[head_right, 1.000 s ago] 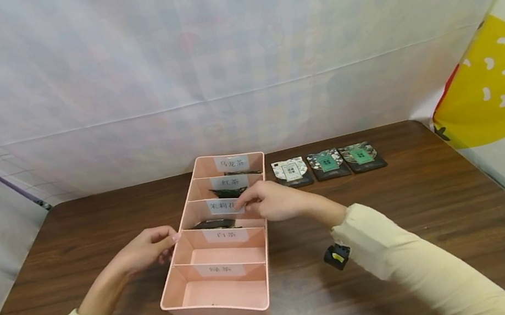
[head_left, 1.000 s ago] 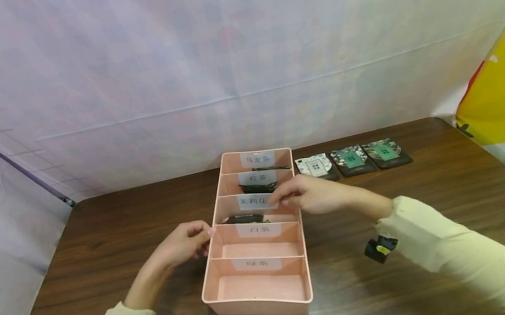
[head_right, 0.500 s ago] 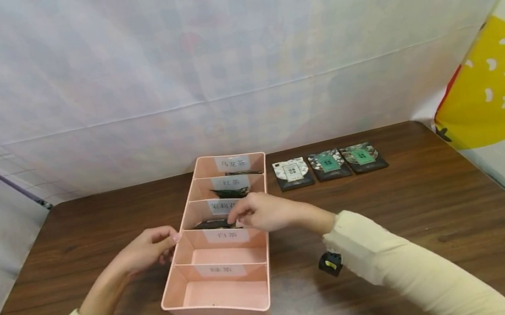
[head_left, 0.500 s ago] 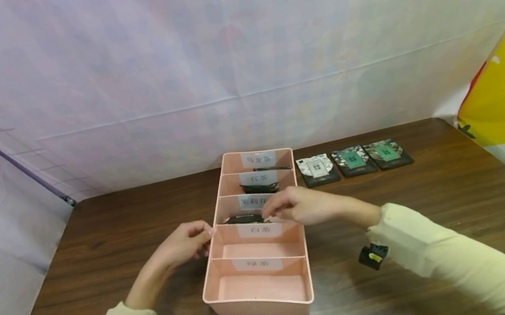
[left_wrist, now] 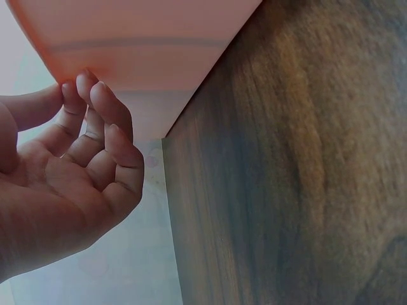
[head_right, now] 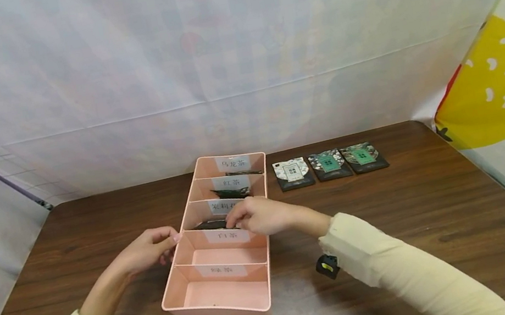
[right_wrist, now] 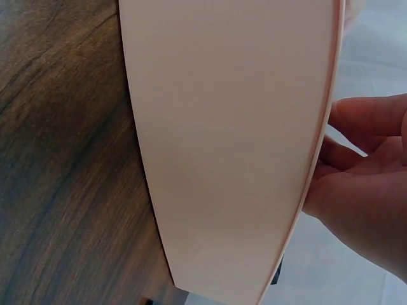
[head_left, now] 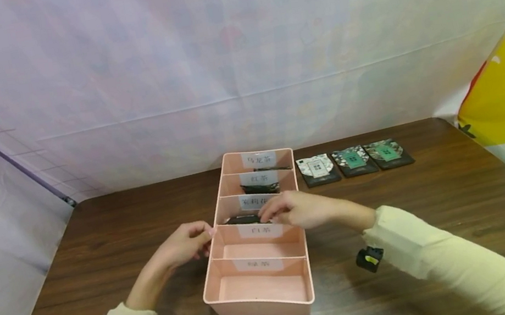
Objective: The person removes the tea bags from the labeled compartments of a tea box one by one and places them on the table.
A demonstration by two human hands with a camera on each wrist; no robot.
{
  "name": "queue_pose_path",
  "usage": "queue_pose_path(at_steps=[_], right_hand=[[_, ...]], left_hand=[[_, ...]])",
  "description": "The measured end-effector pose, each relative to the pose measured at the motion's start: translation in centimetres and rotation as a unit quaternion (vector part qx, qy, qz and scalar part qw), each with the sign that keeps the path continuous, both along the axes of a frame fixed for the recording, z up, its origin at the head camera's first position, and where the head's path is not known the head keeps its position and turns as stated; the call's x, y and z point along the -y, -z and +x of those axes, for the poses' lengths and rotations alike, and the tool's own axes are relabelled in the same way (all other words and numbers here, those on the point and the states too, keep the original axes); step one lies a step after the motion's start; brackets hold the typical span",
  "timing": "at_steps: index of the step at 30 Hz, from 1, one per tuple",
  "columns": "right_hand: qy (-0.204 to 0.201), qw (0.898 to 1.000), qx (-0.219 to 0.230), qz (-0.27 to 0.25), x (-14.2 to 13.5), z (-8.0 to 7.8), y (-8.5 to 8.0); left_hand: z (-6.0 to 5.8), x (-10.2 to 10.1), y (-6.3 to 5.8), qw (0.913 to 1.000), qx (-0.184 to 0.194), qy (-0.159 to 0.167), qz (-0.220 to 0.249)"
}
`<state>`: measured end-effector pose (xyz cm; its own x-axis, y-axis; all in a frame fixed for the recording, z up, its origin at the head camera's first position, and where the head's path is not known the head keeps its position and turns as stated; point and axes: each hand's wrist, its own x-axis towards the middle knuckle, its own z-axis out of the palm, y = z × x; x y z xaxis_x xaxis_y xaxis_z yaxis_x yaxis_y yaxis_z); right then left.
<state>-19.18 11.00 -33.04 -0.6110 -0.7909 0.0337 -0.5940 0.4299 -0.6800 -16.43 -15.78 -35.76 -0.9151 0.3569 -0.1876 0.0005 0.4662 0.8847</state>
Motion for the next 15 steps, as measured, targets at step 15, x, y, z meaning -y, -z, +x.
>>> queue_pose_path(at_steps=[15], right_hand=[[0.026,0.999,-0.001,0.022,0.33,0.07,-0.37]], left_hand=[[-0.01,0.02,-0.02,1.0000,0.004,0.003,-0.002]])
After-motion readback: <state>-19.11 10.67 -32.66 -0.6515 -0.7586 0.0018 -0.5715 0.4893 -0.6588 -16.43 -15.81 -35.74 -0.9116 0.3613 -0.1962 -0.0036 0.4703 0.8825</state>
